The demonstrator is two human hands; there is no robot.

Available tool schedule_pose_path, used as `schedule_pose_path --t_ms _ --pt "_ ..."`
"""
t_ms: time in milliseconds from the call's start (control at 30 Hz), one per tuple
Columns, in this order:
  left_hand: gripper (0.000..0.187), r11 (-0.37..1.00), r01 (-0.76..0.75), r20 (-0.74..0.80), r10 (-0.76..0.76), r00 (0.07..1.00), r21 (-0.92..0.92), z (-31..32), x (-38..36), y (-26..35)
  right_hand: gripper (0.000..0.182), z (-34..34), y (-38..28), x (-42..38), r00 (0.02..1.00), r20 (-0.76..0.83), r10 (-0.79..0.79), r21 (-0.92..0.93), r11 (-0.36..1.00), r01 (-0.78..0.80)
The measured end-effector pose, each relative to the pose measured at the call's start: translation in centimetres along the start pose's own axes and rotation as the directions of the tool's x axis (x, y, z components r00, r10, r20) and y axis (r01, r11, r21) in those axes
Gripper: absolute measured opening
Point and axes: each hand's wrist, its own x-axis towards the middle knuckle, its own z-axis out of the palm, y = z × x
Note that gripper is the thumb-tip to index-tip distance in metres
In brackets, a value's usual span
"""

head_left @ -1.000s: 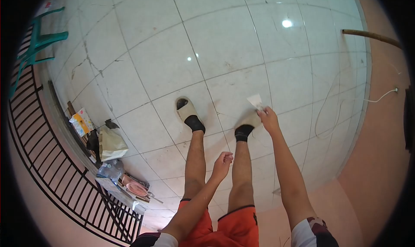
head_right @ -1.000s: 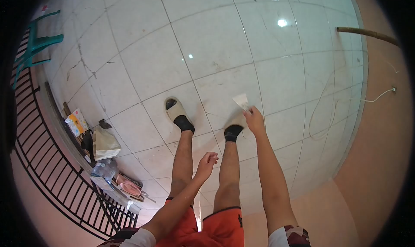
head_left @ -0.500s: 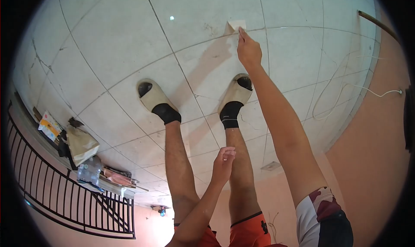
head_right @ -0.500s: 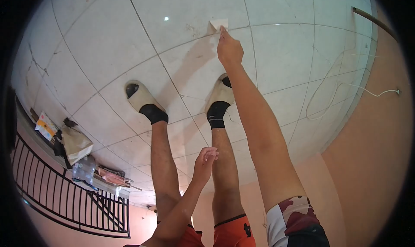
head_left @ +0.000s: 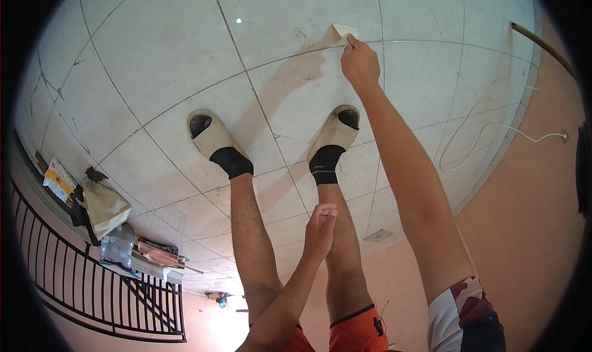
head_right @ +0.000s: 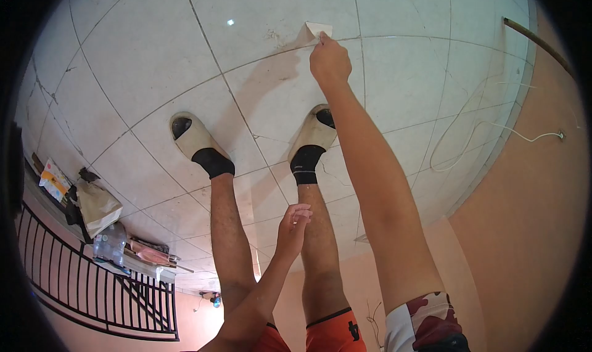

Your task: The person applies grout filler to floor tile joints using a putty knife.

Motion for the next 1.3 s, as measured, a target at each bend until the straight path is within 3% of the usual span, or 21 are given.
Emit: schedule_pose_path --t_ms 100,200,300,500,767,933,1033,1100,1167,1200,1300 --pt "0.026 0.998 -0.023 0.035 0.025 0.999 -0.05 0.5 0.0 0.0 0.04 -0.9 0.0 0.6 0.999 0.039 0.004 -0.021 1.0 -0.004" --pt "0.03 1.0 -0.005 0.008 0.005 1.0 0.012 0.3 0.1 -0.3 0.04 -0.5 0.0 0.6 0.999 0.046 -0.02 -0.073 0.997 0.024" --pt "0.031 0.996 -0.033 0.015 0.034 0.999 -0.08 0.6 -0.1 -0.3 0.04 -1.1 -0.2 0.5 0.998 0.065 0.004 -0.045 0.999 -0.001" --pt "0.032 0.997 -0.066 0.025 0.067 0.997 -0.037 0.6 0.0 -0.7 0.041 -0.2 0.3 0.7 0.998 0.058 -0.026 -0.077 0.997 0.031" --pt "0.03 0.998 -0.067 0.021 0.068 0.997 -0.02 0.7 0.0 -0.2 0.041 -0.1 -1.6 3.8 0.992 -0.052 -0.114 -0.017 0.993 0.113" --pt "0.028 0.996 -0.062 0.012 0.063 0.998 -0.066 1.3 0.2 -0.7 0.038 0.5 0.4 -0.2 0.998 0.039 -0.053 -0.075 0.996 0.056" --pt "0.027 0.998 -0.064 -0.007 0.064 0.998 -0.023 0.9 0.3 -0.6 0.039 -0.3 -2.2 2.8 0.998 0.054 -0.028 -0.108 0.994 0.034" --pt "0.026 0.997 -0.074 -0.043 0.074 0.996 -0.003 0.5 0.9 -0.3 0.039 -0.6 -4.8 5.4 0.988 0.009 -0.152 -0.095 0.984 0.152" --pt "0.025 0.997 -0.056 -0.045 0.053 0.998 -0.047 0.4 0.6 0.2 0.037 -1.5 -7.2 6.8 0.979 -0.002 -0.205 0.083 0.975 0.204" --pt "0.025 0.995 -0.073 -0.06 0.07 0.996 -0.065 0.3 0.4 0.9 0.037 -1.8 -8.1 6.5 0.931 -0.086 -0.356 0.024 0.933 0.359" --pt "0.024 0.986 -0.165 -0.061 0.165 0.984 0.008 -1.3 -0.5 4.4 0.039 -3.9 -10.9 3.0 0.896 -0.019 -0.443 0.072 0.894 0.443"
